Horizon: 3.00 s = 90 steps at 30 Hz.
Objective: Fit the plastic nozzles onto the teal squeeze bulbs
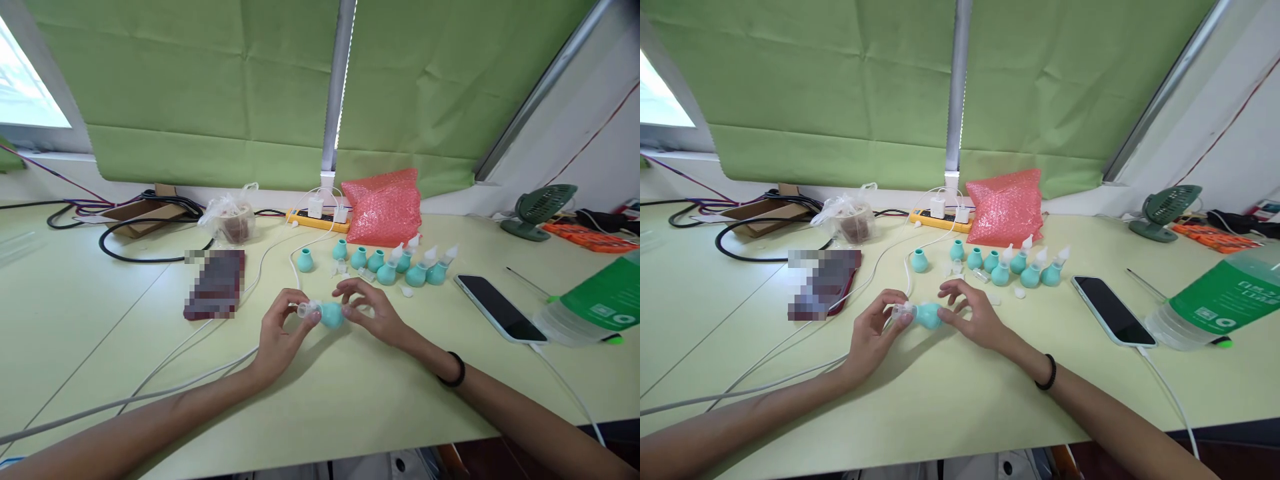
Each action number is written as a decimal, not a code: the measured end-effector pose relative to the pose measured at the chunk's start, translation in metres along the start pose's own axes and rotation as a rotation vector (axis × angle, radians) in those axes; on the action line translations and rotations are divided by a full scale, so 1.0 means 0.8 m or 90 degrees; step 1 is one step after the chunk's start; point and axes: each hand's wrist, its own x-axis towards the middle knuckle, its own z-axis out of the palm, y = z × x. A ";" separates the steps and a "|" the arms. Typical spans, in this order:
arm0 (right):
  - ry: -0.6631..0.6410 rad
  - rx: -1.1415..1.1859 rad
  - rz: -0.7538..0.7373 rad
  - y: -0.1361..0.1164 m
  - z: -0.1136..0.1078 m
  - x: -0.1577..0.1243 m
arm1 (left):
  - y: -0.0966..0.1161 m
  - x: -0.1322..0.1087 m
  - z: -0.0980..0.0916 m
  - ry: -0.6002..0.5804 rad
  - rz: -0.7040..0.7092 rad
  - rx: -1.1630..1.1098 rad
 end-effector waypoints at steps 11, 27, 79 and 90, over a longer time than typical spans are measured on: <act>-0.174 -0.566 -0.116 -0.003 -0.016 0.001 | 0.005 -0.011 0.000 -0.099 -0.050 0.105; -0.149 -0.384 -0.129 -0.001 -0.039 0.009 | 0.006 -0.014 0.001 -0.183 0.073 0.294; 0.122 0.165 0.090 -0.022 0.032 -0.013 | 0.008 -0.011 0.001 -0.209 0.091 0.293; 0.567 -0.416 -0.248 -0.005 -0.060 0.008 | 0.007 -0.012 -0.003 -0.226 -0.007 0.220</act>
